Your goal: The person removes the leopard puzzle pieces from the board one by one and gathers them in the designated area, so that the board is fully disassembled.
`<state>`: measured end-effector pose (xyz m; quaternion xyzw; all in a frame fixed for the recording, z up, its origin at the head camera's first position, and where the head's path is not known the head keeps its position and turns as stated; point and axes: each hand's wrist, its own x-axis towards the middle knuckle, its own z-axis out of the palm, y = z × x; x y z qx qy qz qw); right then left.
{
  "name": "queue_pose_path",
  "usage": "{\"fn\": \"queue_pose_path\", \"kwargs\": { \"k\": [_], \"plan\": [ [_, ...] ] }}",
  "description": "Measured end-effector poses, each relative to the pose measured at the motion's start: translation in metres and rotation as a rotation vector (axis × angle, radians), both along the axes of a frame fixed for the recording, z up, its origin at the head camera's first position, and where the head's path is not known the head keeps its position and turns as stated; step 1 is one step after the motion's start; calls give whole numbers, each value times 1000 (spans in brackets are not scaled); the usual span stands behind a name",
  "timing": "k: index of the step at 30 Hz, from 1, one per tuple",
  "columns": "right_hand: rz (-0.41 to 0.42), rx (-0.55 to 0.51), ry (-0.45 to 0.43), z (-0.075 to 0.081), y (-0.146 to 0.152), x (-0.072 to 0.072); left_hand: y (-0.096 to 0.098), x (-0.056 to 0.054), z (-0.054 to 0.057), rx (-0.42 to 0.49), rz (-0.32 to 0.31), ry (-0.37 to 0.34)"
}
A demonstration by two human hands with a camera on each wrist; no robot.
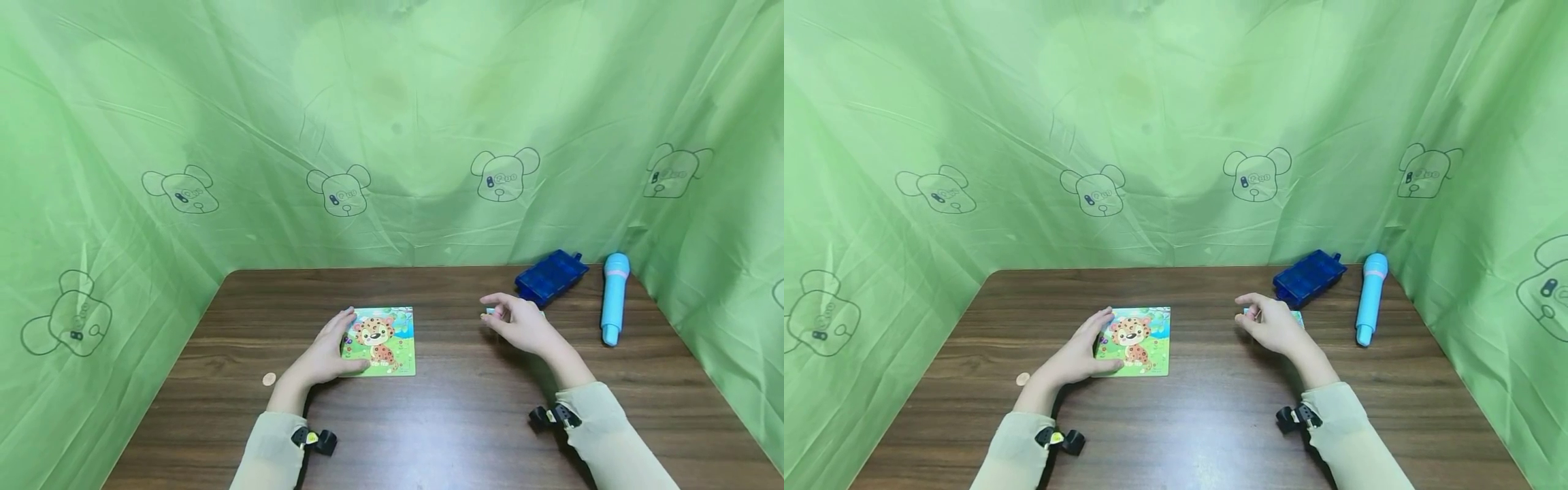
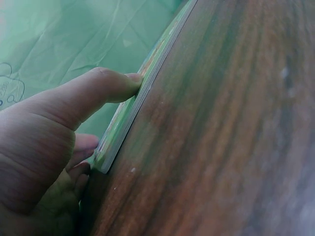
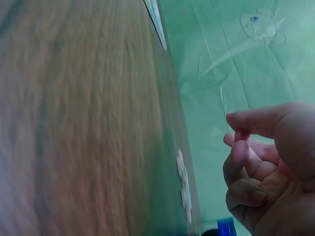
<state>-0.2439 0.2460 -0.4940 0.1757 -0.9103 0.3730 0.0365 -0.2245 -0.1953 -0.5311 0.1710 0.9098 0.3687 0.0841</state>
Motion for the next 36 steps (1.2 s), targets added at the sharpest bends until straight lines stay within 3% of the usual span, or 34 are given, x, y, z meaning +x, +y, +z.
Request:
{"fn": "queue_pose_path", "kwargs": {
  "k": [12,21,29,36],
  "plan": [
    [3,-102,-130,-2,-43,14,-1,1,0,-18,41,-29],
    [44,-162,-203,-1,-81,15,0,2,-1,-45,70,-27],
    [41,-230,-230,6,-127,7,1,0,1,-42,60,-29],
    [27,-332,-273,1,-168,-7,-1,-1,1,-35,67,-27]
  ]
}}
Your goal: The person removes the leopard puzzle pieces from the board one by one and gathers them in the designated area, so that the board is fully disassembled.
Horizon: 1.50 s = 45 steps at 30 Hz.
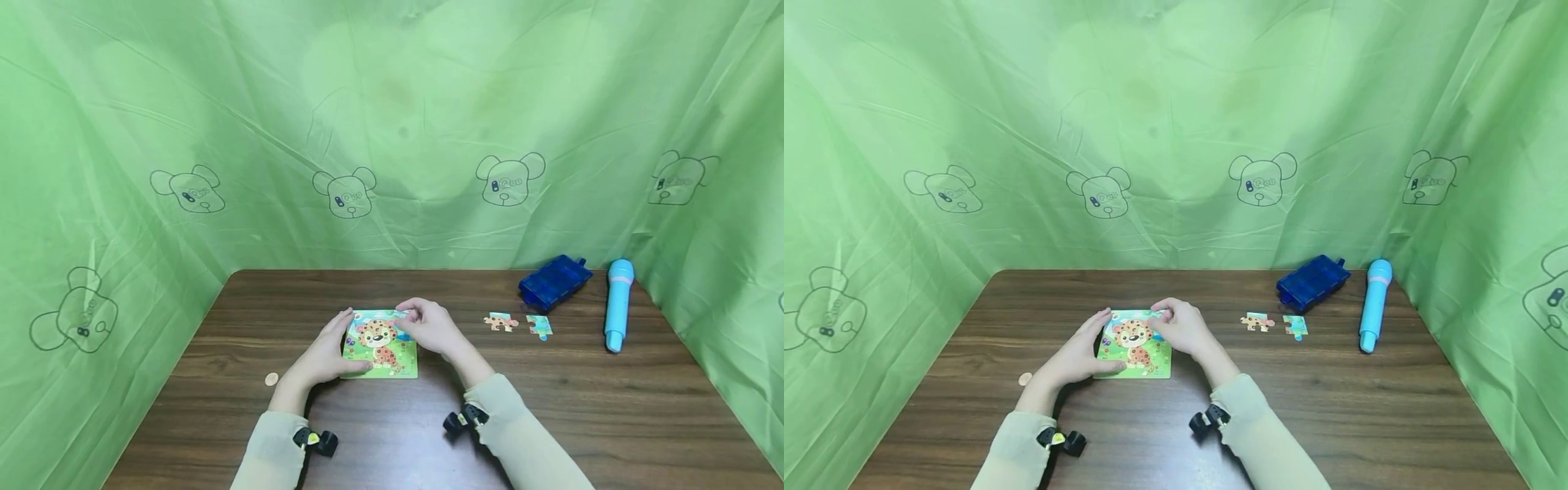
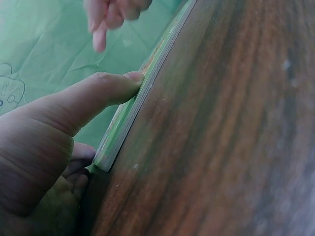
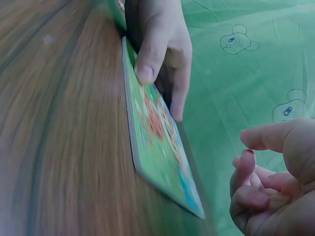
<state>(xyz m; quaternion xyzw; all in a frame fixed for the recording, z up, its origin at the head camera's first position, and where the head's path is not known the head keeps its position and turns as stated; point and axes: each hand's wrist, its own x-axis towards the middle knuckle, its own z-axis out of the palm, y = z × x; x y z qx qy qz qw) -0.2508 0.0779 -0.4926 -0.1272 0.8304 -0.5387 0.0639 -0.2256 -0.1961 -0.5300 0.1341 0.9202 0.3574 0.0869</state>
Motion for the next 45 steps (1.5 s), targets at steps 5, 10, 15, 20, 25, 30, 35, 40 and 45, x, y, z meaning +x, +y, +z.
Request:
{"fn": "queue_pose_path", "kwargs": {
  "k": [5,10,15,20,25,30,35,40,45],
  "plan": [
    [-69,-64,-76,-6,-23,-9,1,-1,-2,7,-6,9],
    [-89,-71,-100,-16,-41,-12,1,-1,-3,13,-14,17],
    [-72,-70,-60,-21,-53,-12,0,-1,-1,25,-15,23],
    [-72,-5,-38,-26,-63,-12,-3,0,0,23,-23,25],
    [-54,31,-44,-33,-68,-11,-3,0,1,19,-22,25],
    [-48,11,-70,-33,-65,-10,-2,-1,-1,28,-20,24],
    [-59,11,-110,-34,-62,-11,-1,0,-1,29,-16,12],
    [-44,1,-106,-34,-63,-10,-1,-1,-1,25,-17,19],
    [-10,24,-86,-33,-64,-8,-2,-1,-1,24,-20,19]
  ]
}}
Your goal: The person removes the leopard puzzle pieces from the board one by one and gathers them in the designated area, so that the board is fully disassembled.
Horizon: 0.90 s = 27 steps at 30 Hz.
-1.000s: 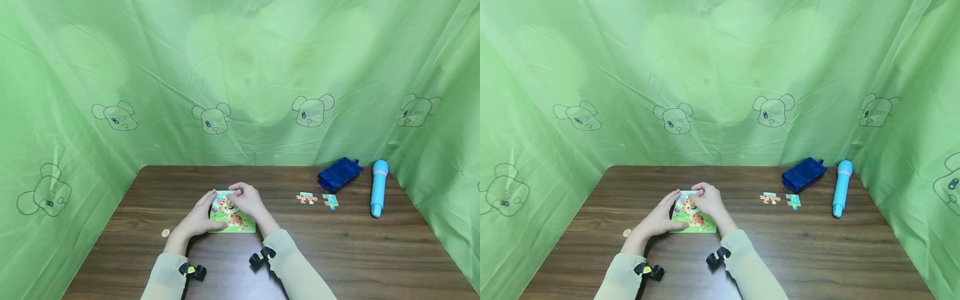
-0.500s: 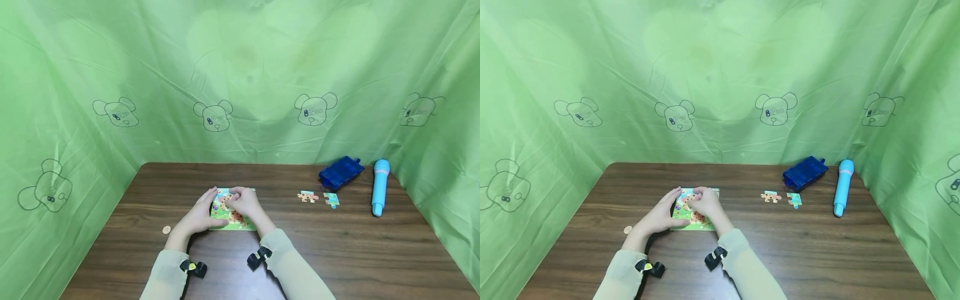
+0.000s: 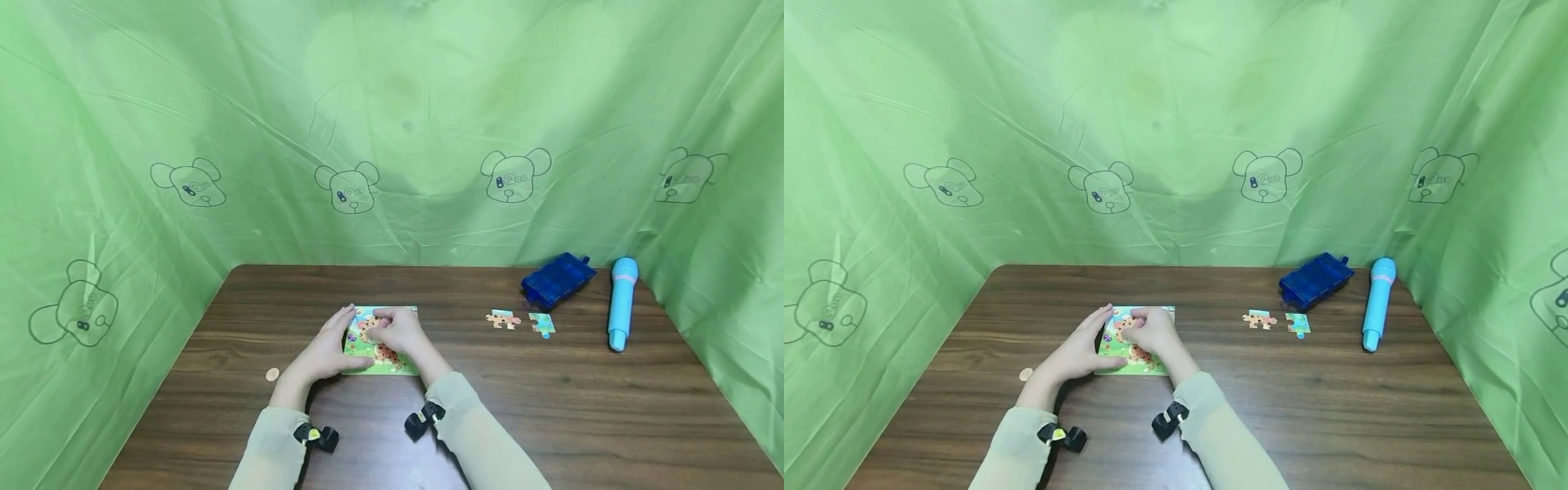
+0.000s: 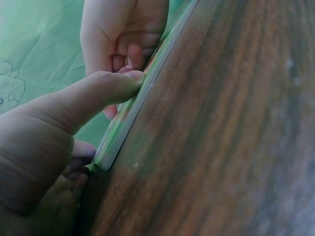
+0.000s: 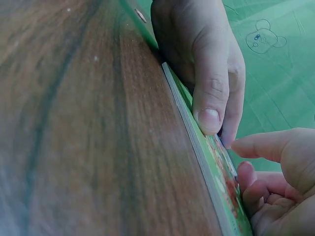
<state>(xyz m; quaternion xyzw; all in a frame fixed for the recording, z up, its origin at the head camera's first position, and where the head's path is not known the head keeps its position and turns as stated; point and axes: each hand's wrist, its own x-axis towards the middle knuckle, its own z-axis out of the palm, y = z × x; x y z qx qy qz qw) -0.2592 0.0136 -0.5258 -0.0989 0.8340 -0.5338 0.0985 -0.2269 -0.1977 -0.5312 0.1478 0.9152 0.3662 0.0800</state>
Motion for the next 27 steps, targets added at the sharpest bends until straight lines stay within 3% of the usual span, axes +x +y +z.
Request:
{"fn": "queue_pose_path", "kwargs": {
  "k": [5,17,27],
  "plan": [
    [9,27,-1,1,-1,2,1,-1,0,-8,-11,9],
    [50,-37,-47,2,-4,6,-2,0,-3,-27,-14,-1],
    [-36,-94,-89,6,-7,7,-1,-1,-1,-21,-12,6]
  ]
}}
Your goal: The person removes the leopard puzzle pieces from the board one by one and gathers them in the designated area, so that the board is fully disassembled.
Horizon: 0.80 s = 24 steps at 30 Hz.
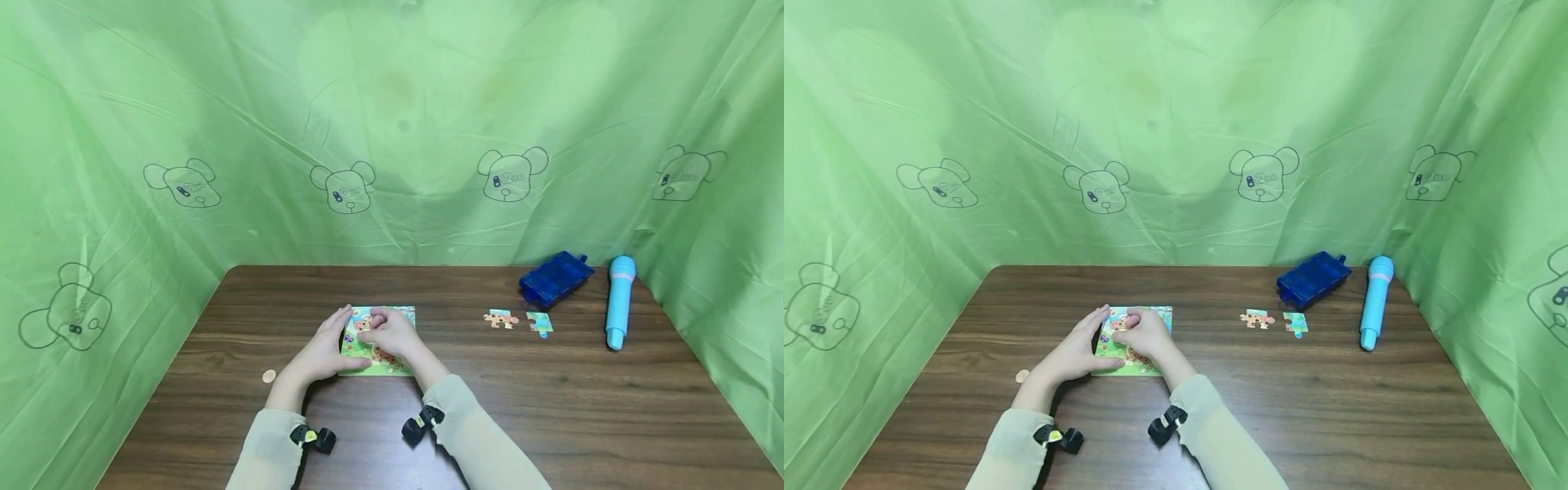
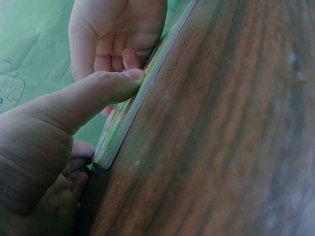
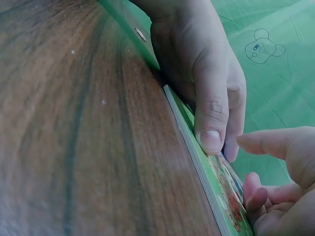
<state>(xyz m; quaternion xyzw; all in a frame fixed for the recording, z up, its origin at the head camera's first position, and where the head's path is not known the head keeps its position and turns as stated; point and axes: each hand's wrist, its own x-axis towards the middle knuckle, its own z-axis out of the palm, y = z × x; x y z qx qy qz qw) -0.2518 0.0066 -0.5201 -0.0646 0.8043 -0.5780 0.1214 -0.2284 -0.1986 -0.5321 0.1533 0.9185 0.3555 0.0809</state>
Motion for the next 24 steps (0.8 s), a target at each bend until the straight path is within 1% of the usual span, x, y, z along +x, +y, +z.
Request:
{"fn": "queue_pose_path", "kwargs": {
  "k": [4,7,12,15,20,24],
  "plan": [
    [-22,20,38,2,-1,1,0,1,1,5,2,0],
    [-22,30,60,1,-1,1,-1,2,1,6,1,0],
    [-25,-2,43,0,-3,3,-1,2,2,6,4,-1],
    [-25,-12,47,0,-3,4,0,2,3,6,6,-4],
    [-20,19,73,0,-2,3,2,3,4,6,7,-11],
    [-16,44,81,-2,-2,3,2,2,4,5,9,-10]
  ]
}}
